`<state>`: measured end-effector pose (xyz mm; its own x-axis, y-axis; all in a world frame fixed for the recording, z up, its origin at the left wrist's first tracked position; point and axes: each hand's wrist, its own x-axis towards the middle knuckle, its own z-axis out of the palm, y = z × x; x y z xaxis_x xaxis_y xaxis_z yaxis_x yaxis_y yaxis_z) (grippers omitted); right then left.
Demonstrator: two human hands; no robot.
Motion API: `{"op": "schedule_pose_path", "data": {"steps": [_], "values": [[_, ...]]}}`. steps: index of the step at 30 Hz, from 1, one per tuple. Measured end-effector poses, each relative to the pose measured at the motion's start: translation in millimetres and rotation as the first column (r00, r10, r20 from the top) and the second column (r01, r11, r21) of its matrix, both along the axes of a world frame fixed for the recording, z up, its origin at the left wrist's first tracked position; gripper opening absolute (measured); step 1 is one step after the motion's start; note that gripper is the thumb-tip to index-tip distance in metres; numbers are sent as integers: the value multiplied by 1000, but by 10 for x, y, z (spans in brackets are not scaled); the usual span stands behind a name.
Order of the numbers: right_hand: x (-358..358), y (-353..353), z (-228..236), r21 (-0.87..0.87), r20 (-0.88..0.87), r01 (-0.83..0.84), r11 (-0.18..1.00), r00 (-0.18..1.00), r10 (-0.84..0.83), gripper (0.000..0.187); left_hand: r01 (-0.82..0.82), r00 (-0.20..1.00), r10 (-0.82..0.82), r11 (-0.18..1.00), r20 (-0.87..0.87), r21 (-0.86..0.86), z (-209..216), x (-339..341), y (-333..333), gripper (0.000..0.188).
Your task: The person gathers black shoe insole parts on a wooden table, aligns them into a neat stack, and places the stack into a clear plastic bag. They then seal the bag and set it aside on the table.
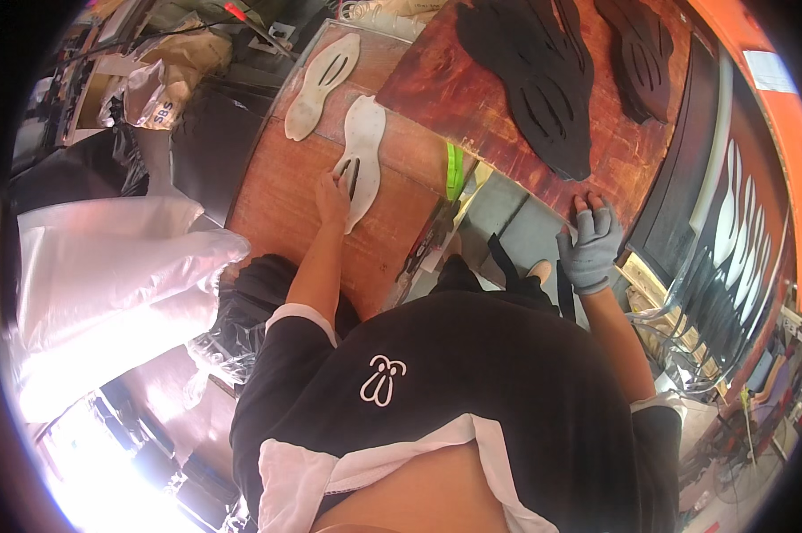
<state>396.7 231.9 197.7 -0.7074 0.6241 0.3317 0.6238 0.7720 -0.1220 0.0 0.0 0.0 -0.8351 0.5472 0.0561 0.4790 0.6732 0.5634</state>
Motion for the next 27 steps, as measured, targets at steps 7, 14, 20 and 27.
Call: {"op": "schedule_pose_path", "data": {"steps": [7, 14, 20, 27], "values": [[-28, 32, -3, 19, -14, -4, 1000, 1000, 5, 61, -395, 900, 345, 905, 266, 161, 558, -17, -70, 18], [-2, 1, -5, 25, 6, -6, 1000, 1000, 6, 61, -295, 841, 63, 885, 537, 359, 90, 61, 457, 23], [4, 6, -5, 44, -2, -29, 999, 1000, 29, 60, 115, 993, -115, 988, -12, 105, 17, 527, 1360, 44], [-2, -12, 9, 54, 27, -9, 999, 1000, 8, 61, -84, 996, 87, 897, -13, -434, 521, 504, 705, 86]]}}
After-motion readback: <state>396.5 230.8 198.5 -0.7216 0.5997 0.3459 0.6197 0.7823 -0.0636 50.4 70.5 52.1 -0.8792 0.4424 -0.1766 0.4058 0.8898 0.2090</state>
